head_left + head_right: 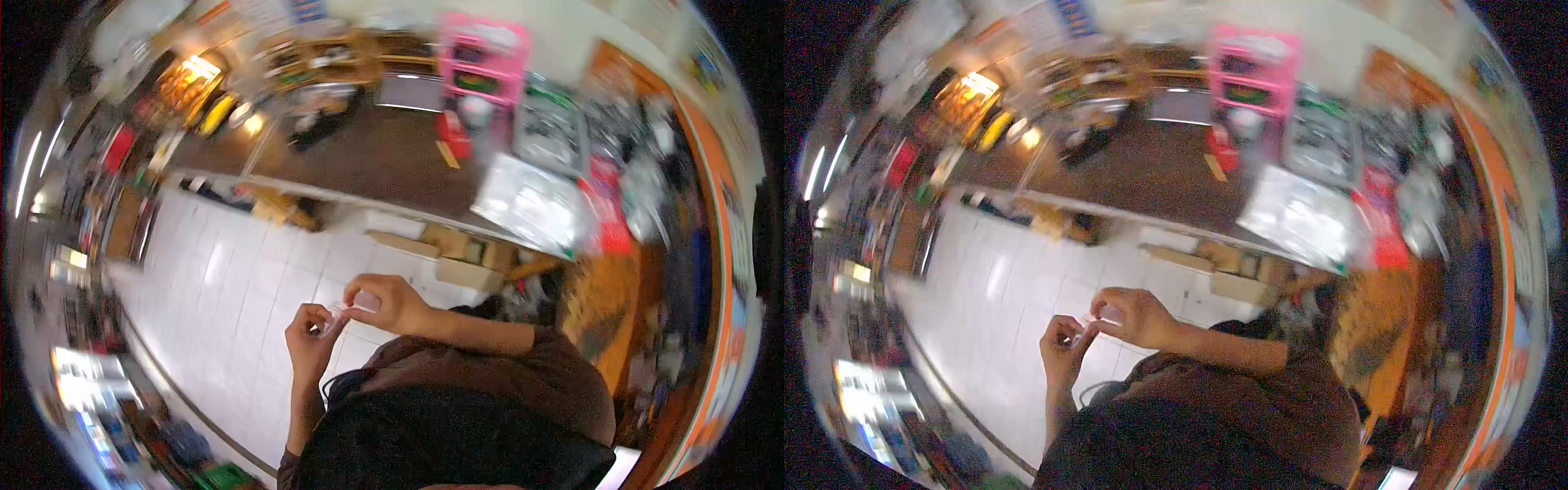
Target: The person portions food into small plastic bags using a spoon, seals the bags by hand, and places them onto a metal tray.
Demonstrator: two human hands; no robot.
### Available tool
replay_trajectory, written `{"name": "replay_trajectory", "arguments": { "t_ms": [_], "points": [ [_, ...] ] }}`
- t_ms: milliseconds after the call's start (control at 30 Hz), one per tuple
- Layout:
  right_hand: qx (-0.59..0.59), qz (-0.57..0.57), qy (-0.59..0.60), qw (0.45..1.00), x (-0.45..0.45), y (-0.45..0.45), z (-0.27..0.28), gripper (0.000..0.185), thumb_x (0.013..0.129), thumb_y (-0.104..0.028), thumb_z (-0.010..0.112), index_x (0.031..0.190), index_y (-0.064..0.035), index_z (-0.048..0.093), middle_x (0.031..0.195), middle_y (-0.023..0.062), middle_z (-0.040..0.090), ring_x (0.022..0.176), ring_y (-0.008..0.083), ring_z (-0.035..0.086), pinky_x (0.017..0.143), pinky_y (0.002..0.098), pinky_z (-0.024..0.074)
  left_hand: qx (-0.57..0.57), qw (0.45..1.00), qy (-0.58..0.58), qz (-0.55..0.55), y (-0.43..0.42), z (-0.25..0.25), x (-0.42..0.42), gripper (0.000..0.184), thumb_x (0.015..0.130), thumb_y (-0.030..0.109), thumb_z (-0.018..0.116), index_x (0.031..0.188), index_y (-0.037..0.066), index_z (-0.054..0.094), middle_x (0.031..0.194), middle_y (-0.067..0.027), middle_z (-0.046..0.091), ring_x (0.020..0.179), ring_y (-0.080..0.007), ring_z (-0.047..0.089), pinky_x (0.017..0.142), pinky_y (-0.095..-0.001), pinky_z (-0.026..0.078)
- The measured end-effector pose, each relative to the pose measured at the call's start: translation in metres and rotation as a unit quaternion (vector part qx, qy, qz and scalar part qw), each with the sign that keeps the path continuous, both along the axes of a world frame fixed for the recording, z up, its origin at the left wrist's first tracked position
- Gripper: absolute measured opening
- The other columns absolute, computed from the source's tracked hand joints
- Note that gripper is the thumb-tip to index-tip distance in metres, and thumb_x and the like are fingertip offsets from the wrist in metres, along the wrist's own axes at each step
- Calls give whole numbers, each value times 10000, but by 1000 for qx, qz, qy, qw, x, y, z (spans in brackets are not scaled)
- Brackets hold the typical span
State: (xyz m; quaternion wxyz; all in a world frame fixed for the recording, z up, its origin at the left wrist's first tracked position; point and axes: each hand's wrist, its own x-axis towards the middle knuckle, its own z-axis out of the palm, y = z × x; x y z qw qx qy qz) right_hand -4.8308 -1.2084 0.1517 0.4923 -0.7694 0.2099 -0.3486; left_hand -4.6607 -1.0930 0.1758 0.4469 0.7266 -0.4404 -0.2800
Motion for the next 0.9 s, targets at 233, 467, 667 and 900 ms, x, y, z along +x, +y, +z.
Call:
{"name": "replay_trajectory", "arguments": {
  "t_ms": [233,467,667,900],
  "points": [
    [27,330,-38,943,197,105,13,187,875,-128,747,1034,-43,697,1007,103,715,942,255,689,850,350,529,-36,953,63,293,185,-5,89,222,819,36,837,893,40,629,759,36,578,705,-30,515,600,-199,417],
    [37,548,46,834,324,193,0,203,902,-215,730,1034,-72,674,989,133,719,924,300,701,800,390,539,-90,862,183,465,286,-29,113,289,1075,227,541,1007,-17,680,944,-46,692,825,-94,621,776,-262,530],
    [-22,645,55,761,483,290,-14,177,906,-250,699,995,-98,685,955,96,692,866,323,678,755,418,532,-120,803,197,549,368,-50,216,189,1014,147,638,999,-26,711,927,-47,712,877,-115,646,831,-271,521],
    [-108,711,47,693,667,371,-11,247,936,-360,644,1039,-137,676,1058,57,658,955,313,671,790,447,543,-44,715,100,690,432,-31,391,202,813,-34,801,811,30,610,788,-37,667,737,-73,581,691,-247,486]
  ]
}}
